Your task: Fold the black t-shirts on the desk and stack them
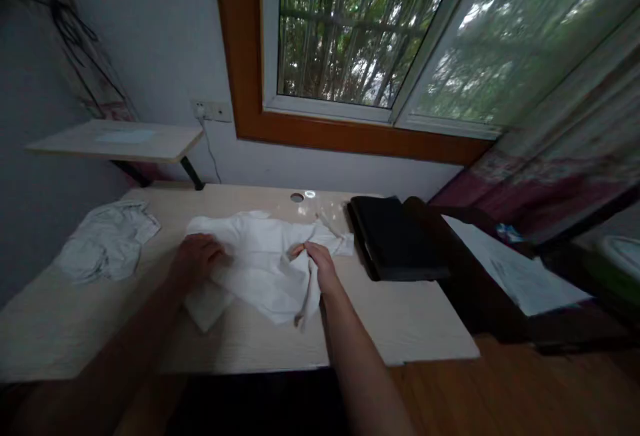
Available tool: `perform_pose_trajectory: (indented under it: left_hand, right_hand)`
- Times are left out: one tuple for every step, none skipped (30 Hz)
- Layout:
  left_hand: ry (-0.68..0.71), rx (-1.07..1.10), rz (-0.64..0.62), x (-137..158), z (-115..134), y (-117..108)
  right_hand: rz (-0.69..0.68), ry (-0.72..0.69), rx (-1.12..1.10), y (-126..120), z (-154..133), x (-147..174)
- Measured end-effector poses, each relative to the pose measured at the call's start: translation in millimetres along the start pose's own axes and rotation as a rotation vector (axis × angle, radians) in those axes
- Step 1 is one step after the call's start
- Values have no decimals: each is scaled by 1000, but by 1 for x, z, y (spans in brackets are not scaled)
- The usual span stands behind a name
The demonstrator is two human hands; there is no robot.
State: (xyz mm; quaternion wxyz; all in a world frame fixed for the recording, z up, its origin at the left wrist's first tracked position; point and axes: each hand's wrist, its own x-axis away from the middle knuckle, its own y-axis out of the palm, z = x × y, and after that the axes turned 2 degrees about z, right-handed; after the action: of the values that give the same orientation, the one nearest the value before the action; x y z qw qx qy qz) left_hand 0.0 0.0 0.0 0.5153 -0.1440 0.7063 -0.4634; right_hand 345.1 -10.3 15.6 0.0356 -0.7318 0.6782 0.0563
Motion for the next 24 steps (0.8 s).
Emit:
perform_pose_trajectory:
  left_hand:
    - [-68,-9,28,2,-7,-3]
    - [-122,-11,53,3,-13,-6]
    - [-162,-6,75,5,-17,-9]
    - [-187,6,93,5,-20,-11]
    - [-193,31,109,5,-21,-12]
    - [-186,60,122,4,-20,-13]
    - [-171,89,129,3,-18,-13]
    - [-147,117,129,1,-14,-12]
    - [-115,144,120,0,-10,-11]
    - [-73,171,101,-2,-6,-10]
    - [-27,193,75,-3,-1,-8]
    - [18,210,47,-4,2,-7]
    - [55,220,16,-4,6,-5]
    - [85,226,-16,-4,8,-3]
    - [106,227,-47,-3,10,-2]
    - [119,226,-73,-3,12,0]
    - [125,221,-93,-2,13,1]
    - [125,212,-106,-2,14,2]
    - [123,202,-113,-1,15,3]
    - [121,193,-115,-1,16,4]
    - [116,189,-111,0,17,5]
    - [112,191,-104,0,17,5]
    - [110,200,-96,0,18,5]
    - [110,212,-87,-1,19,5]
  right_hand:
    - [-10,11,8,2,2,-1]
    - [-18,11,32,5,4,-2]
    - [-26,0,71,7,6,-2]
    - [-32,-23,127,9,9,-4]
    - [-39,-64,203,11,12,-5]
    - [-44,-115,295,12,15,-6]
    - [-45,-169,397,14,18,-7]
    - [-40,-217,499,15,21,-8]
    - [-29,-251,595,16,23,-9]
    - [-11,-269,682,16,24,-9]
    - [10,-268,763,17,24,-9]
    - [27,-254,839,17,24,-9]
    - [37,-231,908,17,23,-8]
    - [36,-207,965,17,21,-7]
    - [25,-191,1007,17,19,-6]
    - [13,-188,1033,16,17,-5]
    - [6,-201,1045,15,15,-4]
    - [9,-229,1047,15,13,-4]
    - [23,-268,1043,15,11,-3]
    - [48,-313,1035,15,9,-2]
    - [81,-359,1019,15,7,-2]
    - [117,-397,995,16,5,-3]
    - [152,-421,958,17,3,-4]
    - [184,-426,907,19,0,-6]
